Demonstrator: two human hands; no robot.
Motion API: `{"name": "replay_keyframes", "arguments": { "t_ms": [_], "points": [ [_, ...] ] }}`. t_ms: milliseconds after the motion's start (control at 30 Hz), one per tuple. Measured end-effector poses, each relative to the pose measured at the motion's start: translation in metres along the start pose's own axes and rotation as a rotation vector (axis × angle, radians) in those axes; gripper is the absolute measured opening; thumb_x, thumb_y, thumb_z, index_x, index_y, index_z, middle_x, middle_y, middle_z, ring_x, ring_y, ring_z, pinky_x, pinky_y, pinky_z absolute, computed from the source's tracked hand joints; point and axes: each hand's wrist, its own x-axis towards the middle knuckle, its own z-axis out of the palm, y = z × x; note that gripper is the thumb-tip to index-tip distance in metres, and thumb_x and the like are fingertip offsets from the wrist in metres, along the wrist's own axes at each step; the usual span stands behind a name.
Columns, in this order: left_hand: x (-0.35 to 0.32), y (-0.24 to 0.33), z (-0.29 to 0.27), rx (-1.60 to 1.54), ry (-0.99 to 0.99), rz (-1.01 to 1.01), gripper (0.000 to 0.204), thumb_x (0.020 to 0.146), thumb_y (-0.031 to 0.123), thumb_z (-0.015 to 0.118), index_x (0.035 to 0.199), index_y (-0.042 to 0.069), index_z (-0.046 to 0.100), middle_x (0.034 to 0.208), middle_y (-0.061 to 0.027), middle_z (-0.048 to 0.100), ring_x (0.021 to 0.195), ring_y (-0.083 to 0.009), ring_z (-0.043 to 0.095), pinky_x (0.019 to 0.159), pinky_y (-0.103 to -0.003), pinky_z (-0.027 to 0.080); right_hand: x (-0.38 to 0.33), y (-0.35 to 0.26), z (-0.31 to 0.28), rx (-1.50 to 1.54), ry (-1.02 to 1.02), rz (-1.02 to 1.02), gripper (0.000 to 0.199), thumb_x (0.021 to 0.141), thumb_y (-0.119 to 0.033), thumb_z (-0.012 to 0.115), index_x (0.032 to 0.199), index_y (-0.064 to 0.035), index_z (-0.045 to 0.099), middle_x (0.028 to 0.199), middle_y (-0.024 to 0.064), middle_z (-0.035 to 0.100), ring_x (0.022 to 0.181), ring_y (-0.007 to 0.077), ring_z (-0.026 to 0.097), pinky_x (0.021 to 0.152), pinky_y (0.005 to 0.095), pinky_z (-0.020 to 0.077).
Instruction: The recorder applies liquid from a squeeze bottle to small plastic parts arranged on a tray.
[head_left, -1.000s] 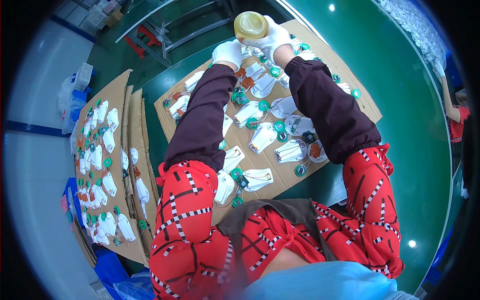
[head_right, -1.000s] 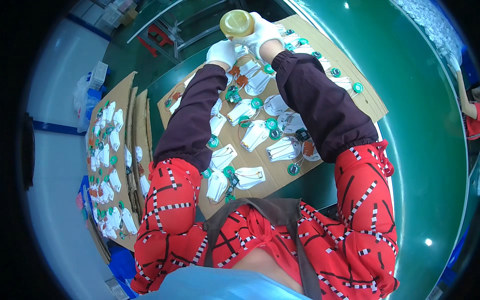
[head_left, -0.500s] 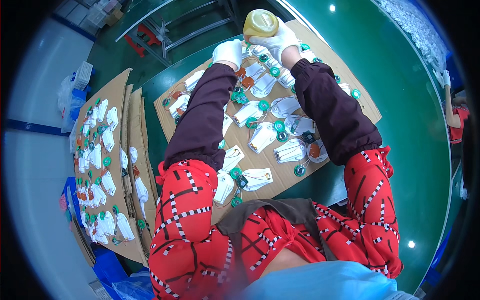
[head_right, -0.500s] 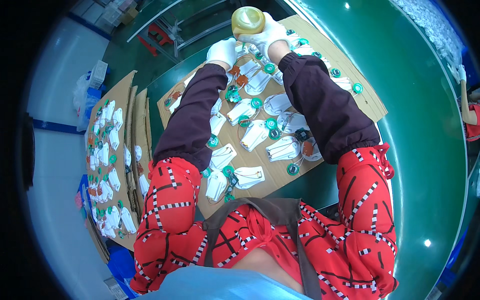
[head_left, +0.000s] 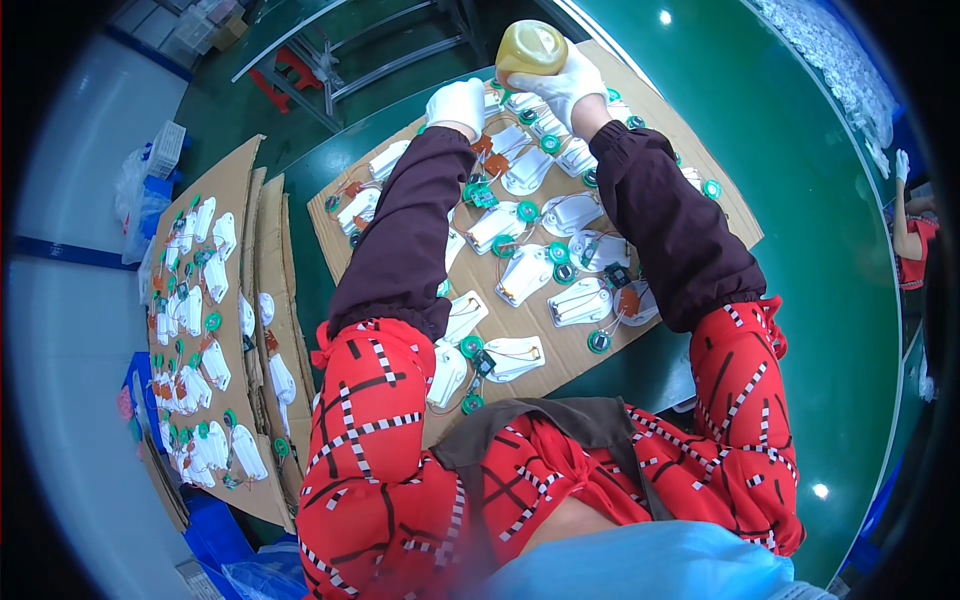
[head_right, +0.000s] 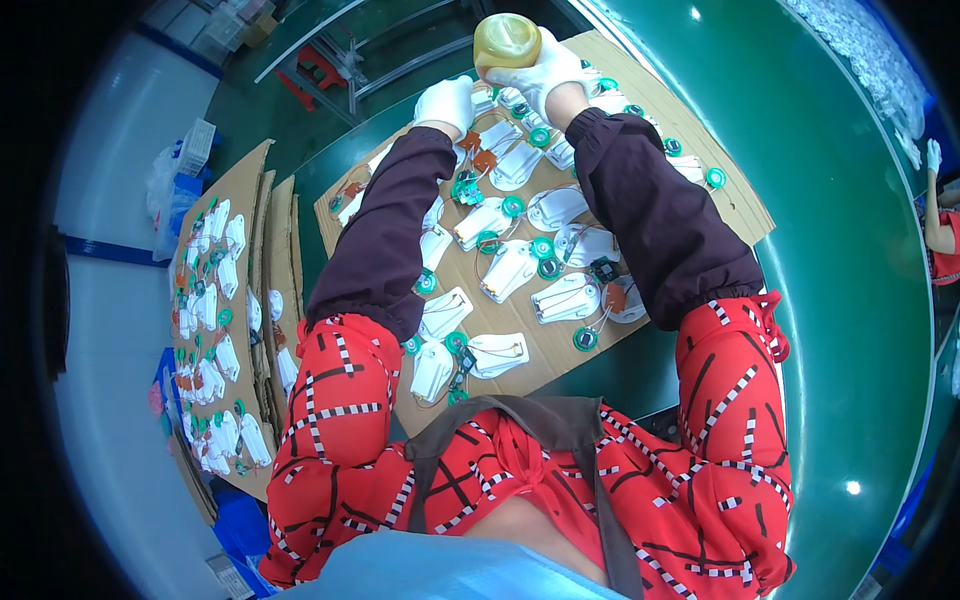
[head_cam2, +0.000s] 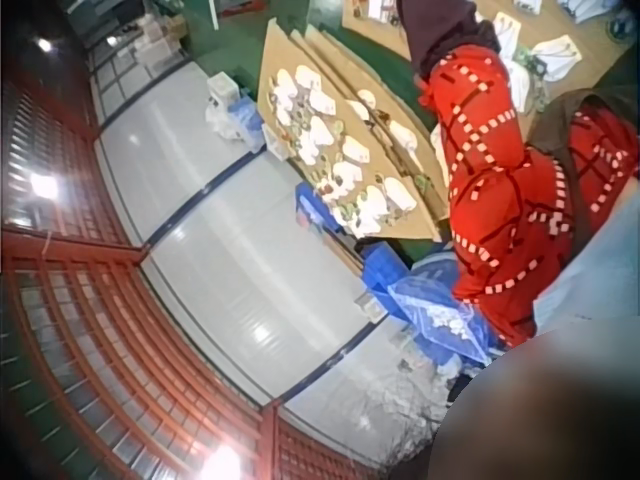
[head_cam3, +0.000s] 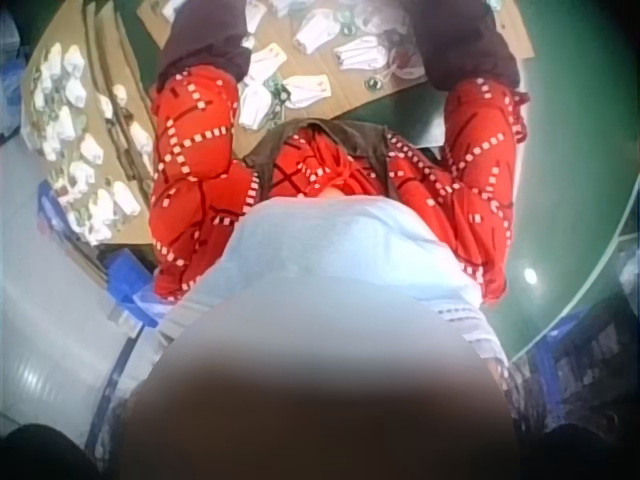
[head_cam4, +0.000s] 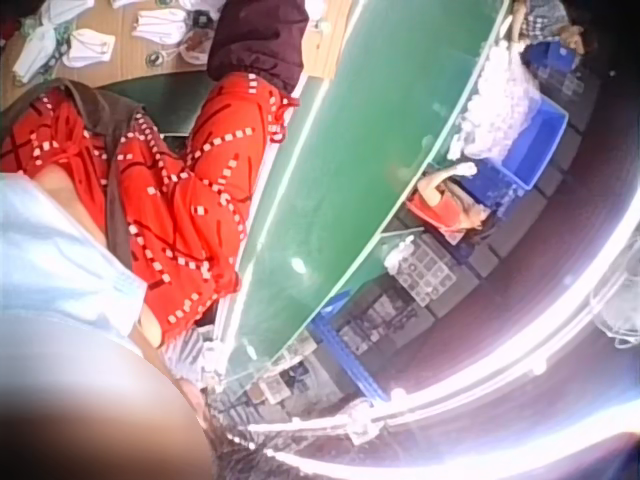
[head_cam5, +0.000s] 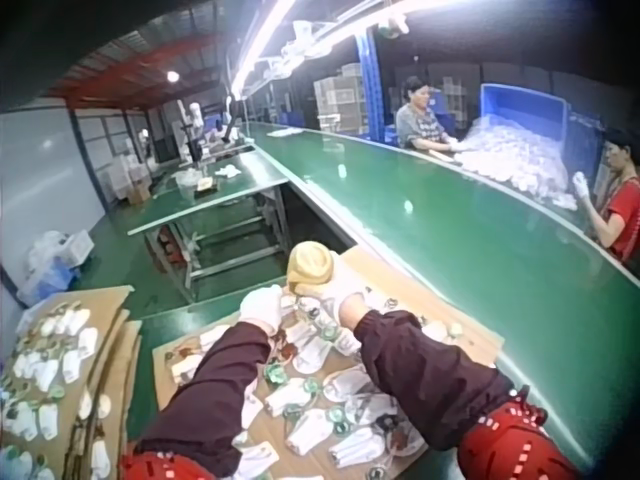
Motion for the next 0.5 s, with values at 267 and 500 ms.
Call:
{"name": "replay_keyframes", "arguments": {
  "t_ms": [267, 500],
  "points": [
    [-0.001, -0.002, 0.001, -0.016, -0.004, -0.006, 0.017, 0.082, 0.015, 0.057, 0.093, 0.008, 0.067, 0.092, -0.0153, 0.067, 0.087, -0.0296, 0.065, 0.073, -0.038, 0.053, -0.002, -0.014, 0.005, -0.018, 0.012, 0.031, 0.067, 0.062, -0.039, 0.082, 0.113, -0.0089, 0.052, 0.108, 0.0102, 0.062, 0.099, 0.0246, 0.061, 0.088, 0.0306, 0.0473],
    [0.000, -0.001, 0.001, -0.012, -0.009, -0.017, 0.017, 0.082, 0.015, 0.058, 0.093, 0.008, 0.067, 0.092, -0.0151, 0.067, 0.087, -0.0292, 0.065, 0.073, -0.038, 0.053, -0.003, -0.015, 0.005, -0.047, 0.034, 0.029, 0.067, 0.062, -0.040, 0.082, 0.113, -0.0090, 0.051, 0.107, 0.0105, 0.063, 0.099, 0.0243, 0.061, 0.088, 0.0307, 0.0473]
  ]
}}
